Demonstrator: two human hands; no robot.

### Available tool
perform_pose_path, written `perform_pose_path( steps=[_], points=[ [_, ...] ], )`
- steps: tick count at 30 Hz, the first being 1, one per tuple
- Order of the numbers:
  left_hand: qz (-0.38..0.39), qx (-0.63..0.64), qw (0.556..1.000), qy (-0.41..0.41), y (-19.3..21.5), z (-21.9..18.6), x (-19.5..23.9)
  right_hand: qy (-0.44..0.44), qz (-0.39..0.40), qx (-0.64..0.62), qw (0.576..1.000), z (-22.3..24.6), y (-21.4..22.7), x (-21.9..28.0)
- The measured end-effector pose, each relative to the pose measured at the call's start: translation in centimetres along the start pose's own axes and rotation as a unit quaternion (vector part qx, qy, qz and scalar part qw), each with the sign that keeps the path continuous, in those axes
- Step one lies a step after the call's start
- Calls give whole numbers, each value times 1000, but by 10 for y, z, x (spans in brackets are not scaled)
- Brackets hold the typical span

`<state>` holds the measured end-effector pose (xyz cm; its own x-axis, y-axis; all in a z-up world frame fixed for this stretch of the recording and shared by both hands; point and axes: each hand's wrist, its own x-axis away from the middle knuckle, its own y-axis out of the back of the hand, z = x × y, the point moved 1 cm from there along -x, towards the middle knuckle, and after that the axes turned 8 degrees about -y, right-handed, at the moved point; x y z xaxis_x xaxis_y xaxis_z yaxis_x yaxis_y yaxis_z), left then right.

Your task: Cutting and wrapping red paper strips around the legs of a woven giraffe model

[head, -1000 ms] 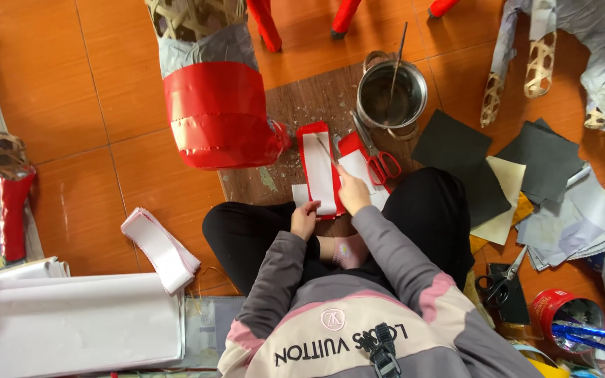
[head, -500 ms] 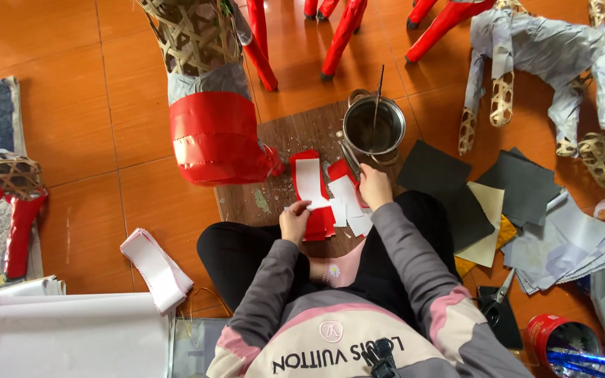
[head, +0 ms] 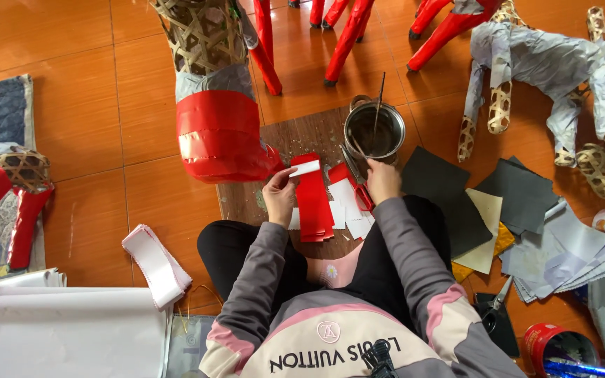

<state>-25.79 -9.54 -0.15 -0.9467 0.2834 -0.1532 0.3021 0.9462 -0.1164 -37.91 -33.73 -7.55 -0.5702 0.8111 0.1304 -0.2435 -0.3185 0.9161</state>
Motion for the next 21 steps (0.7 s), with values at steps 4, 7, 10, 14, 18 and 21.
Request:
perform_pose_path(
  steps=[4, 7, 10, 14, 18, 21],
  points=[
    [-29, -28, 997, -70, -3, -32, -6, -12, 4, 69, 998, -2, 7, -17],
    [-31, -6, 996, -88, -8, -61, -4, 138, 27, 93, 986, 41, 46, 14],
    [-9, 30, 993, -115, -13, -100, -2, 92, 204, -216, 950, 69, 55, 38],
    [-15, 44, 991, -125, -3, -128, 2, -42, 336, -596, 728, 75, 9, 38],
    [-23, 55, 987, -151, 21, -146, -5, -104, 289, -748, 588, 90, -11, 14],
    [-34, 11, 983, -180, 50, -164, -22, -30, 310, -728, 611, 131, 32, 10]
  ],
)
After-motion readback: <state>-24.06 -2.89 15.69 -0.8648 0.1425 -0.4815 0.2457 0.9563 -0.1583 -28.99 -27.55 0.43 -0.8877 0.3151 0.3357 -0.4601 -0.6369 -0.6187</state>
